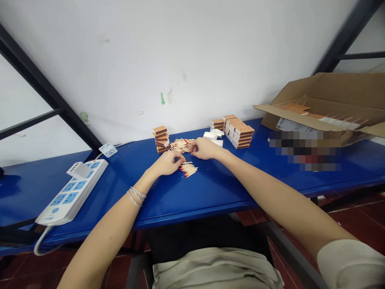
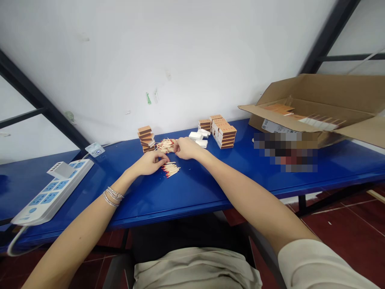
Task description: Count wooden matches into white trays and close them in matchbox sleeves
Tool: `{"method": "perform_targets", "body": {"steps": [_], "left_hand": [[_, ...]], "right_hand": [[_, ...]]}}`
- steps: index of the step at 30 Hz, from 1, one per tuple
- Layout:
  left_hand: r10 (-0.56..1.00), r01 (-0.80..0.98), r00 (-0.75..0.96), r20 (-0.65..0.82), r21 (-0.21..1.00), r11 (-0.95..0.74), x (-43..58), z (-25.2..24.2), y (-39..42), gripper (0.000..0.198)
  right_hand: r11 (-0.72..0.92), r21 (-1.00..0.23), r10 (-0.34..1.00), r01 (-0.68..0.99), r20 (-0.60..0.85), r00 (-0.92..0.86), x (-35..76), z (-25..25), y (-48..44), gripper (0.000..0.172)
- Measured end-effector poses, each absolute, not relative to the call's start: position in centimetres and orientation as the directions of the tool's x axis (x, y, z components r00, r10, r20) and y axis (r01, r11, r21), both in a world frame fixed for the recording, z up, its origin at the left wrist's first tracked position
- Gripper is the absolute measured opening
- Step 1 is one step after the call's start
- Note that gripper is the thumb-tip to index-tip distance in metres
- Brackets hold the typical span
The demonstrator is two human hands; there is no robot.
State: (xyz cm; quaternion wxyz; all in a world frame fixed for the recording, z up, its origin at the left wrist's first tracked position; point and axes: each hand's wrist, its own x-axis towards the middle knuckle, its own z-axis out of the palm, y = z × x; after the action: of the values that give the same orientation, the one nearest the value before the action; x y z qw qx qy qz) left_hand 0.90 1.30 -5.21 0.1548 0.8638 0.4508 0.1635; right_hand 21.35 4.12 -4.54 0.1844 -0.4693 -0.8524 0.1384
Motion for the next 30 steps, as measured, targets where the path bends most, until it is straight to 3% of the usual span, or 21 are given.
{"method": "perform_targets", "body": {"steps": [9,16,30], "left_hand": [[0.807,0.668,0.581,0.105,0.505,-0.547,1.0,-5.4,1.1,0.027],[0.883,0.770,0.426,0.200,0.433,-0.469,0.5,-4.8,1.6,0.028],[0.904,0.808,0.388,0.181,0.404,-0.428,0.2,-4.9,1.9,0.027]], "right_hand": [[0.504,-0.394,0.862,0.768,0.280,-0.422,20.6,-5.7,4.4,0.019],[0.470,-0.312,0.871,0.826,0.316,-0.376,19.3,-6.6,4.4,0.018],[0.451,-0.179,0.879,0.875,0.257,-0.401,19.0,-6.2,3.8,0.022]]}}
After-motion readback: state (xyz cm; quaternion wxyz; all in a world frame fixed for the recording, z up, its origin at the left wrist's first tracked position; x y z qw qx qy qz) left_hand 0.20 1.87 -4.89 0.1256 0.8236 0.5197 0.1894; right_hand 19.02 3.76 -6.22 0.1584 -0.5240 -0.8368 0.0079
